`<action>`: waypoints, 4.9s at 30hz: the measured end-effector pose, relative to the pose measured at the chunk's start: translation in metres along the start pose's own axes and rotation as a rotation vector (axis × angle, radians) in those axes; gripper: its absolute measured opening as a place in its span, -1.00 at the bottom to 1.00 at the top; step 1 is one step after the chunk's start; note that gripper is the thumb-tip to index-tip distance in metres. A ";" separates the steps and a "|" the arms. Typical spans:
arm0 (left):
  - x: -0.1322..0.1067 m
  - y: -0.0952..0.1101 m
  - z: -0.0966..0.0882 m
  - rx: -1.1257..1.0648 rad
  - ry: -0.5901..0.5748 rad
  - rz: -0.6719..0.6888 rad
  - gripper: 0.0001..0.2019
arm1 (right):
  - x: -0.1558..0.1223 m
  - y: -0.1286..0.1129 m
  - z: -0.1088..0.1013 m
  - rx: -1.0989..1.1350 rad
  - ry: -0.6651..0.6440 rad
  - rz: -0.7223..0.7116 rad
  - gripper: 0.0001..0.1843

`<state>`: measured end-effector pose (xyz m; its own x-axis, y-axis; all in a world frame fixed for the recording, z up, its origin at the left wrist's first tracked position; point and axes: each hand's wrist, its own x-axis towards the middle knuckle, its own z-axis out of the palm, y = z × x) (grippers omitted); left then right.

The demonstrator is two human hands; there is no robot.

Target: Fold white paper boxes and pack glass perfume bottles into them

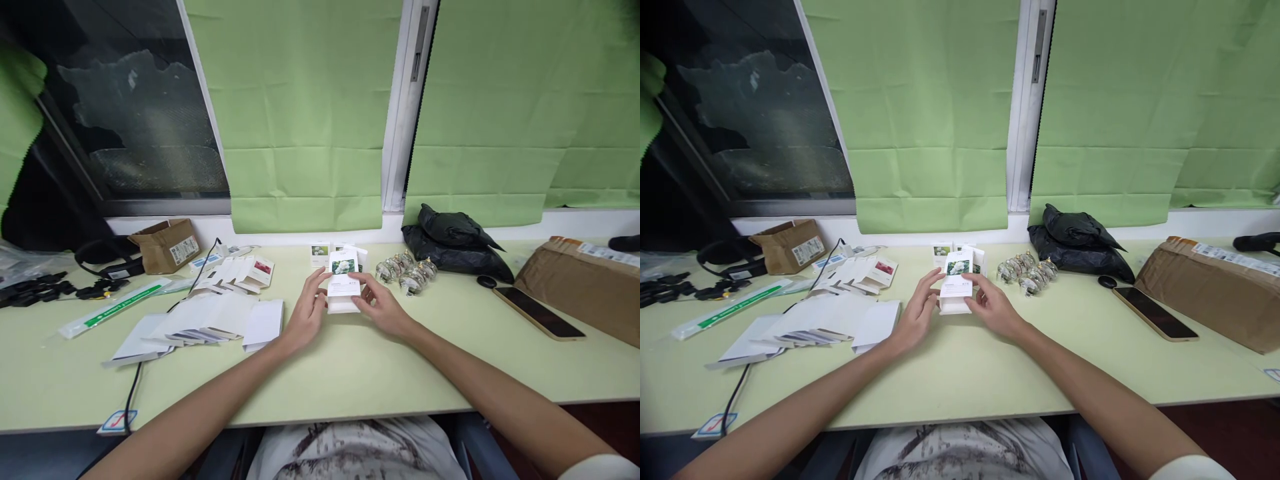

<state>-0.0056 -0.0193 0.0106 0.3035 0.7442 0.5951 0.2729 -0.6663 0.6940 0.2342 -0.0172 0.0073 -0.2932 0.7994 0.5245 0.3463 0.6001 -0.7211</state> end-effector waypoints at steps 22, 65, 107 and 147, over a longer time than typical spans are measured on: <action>0.008 0.004 -0.008 0.059 -0.114 0.203 -0.50 | 0.001 -0.001 -0.001 0.011 0.130 -0.061 -0.44; 0.009 0.011 -0.008 0.032 -0.058 0.206 -0.62 | 0.000 -0.006 0.002 0.163 0.049 0.051 -0.46; 0.009 0.010 -0.005 0.066 -0.033 0.243 -0.61 | -0.003 -0.003 0.004 0.120 0.098 0.013 -0.45; 0.015 0.005 -0.012 -0.119 -0.120 0.091 -0.52 | 0.000 -0.010 -0.001 0.177 -0.024 0.041 -0.37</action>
<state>-0.0105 -0.0110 0.0280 0.4310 0.6649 0.6100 0.1312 -0.7150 0.6867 0.2319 -0.0229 0.0150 -0.3040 0.8210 0.4832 0.1971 0.5504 -0.8113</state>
